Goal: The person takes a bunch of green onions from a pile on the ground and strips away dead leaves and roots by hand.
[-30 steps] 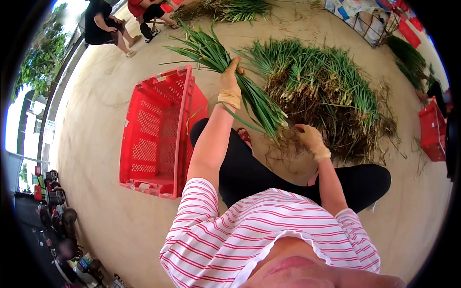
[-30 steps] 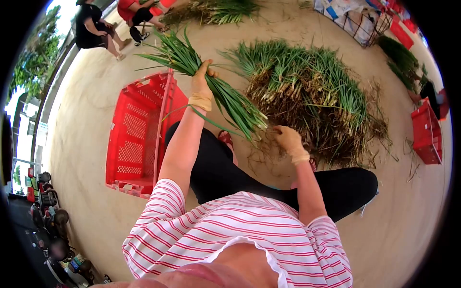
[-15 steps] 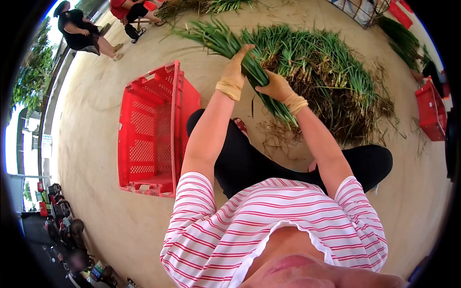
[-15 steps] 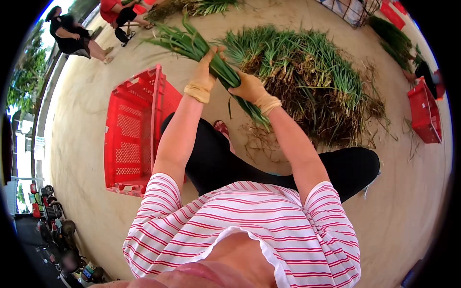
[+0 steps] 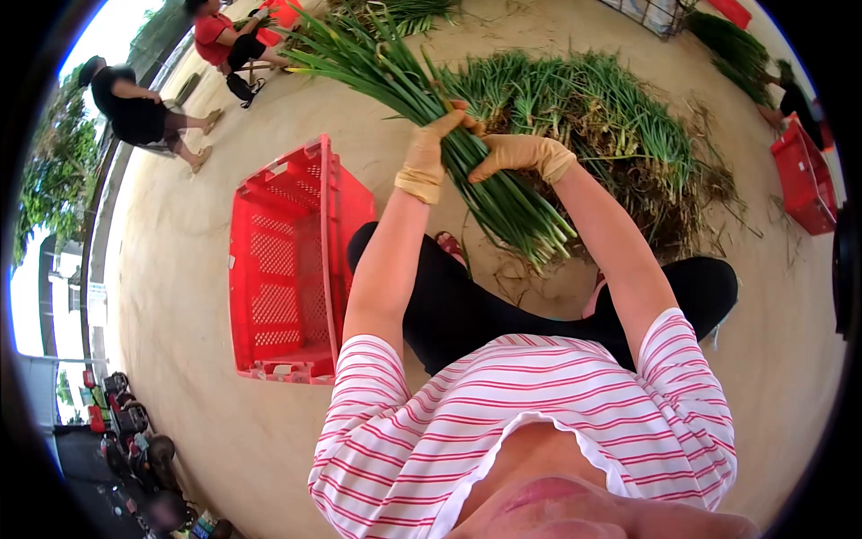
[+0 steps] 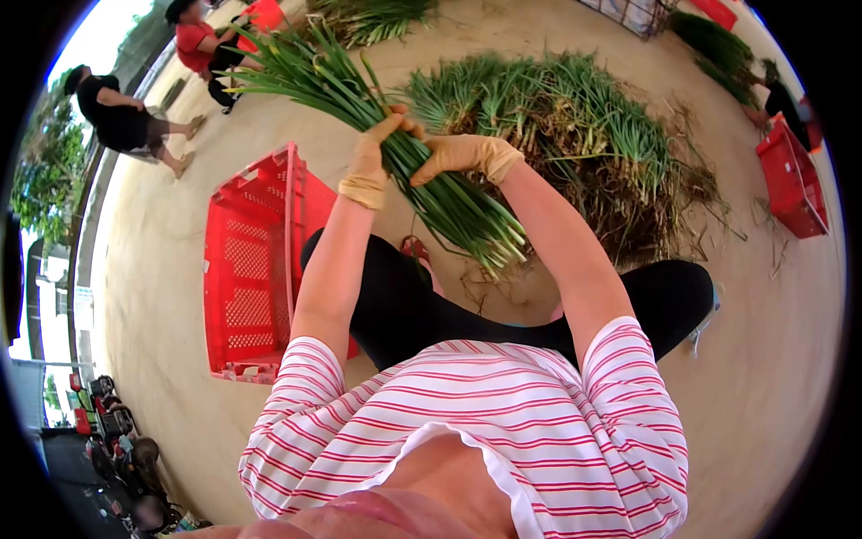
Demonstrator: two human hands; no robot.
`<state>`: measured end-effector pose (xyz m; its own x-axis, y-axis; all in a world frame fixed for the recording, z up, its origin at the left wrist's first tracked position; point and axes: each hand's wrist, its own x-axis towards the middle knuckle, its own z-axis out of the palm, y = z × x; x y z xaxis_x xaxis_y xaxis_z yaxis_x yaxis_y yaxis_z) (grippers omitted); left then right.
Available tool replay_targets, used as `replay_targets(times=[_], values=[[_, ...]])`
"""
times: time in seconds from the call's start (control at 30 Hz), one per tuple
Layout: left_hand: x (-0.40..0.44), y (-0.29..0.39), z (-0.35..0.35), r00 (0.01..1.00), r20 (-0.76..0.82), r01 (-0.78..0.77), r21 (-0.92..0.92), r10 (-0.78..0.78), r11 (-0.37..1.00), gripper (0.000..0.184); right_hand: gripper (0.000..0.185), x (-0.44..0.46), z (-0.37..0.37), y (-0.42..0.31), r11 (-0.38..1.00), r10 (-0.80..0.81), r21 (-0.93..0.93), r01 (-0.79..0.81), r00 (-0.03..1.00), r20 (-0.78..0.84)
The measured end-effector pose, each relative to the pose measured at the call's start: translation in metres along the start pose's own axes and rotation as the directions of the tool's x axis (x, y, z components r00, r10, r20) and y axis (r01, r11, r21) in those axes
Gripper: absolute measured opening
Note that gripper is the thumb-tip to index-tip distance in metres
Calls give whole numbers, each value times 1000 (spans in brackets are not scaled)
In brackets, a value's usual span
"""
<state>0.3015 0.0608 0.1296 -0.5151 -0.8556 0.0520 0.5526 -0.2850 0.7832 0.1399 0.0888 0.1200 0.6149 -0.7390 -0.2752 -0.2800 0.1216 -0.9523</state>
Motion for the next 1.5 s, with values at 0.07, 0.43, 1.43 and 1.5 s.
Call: replay_targets(times=[0.07,0.43,1.43,1.5], values=[[5,5,-13,996,-77,-35,20,36,999,20,68,-8,-4,0,965,-75,-257,39,988,-131],[11,47,-78,943,-229,-272,-116,241,955,15,13,-112,40,84,874,-23,230,429,509,-861],[13,41,-84,907,-304,-330,-88,290,940,16,28,-74,62,118,981,52,113,158,348,-936],[14,44,-87,879,-349,-372,-78,324,925,12,30,-85,65,126,940,204,310,145,491,-847]])
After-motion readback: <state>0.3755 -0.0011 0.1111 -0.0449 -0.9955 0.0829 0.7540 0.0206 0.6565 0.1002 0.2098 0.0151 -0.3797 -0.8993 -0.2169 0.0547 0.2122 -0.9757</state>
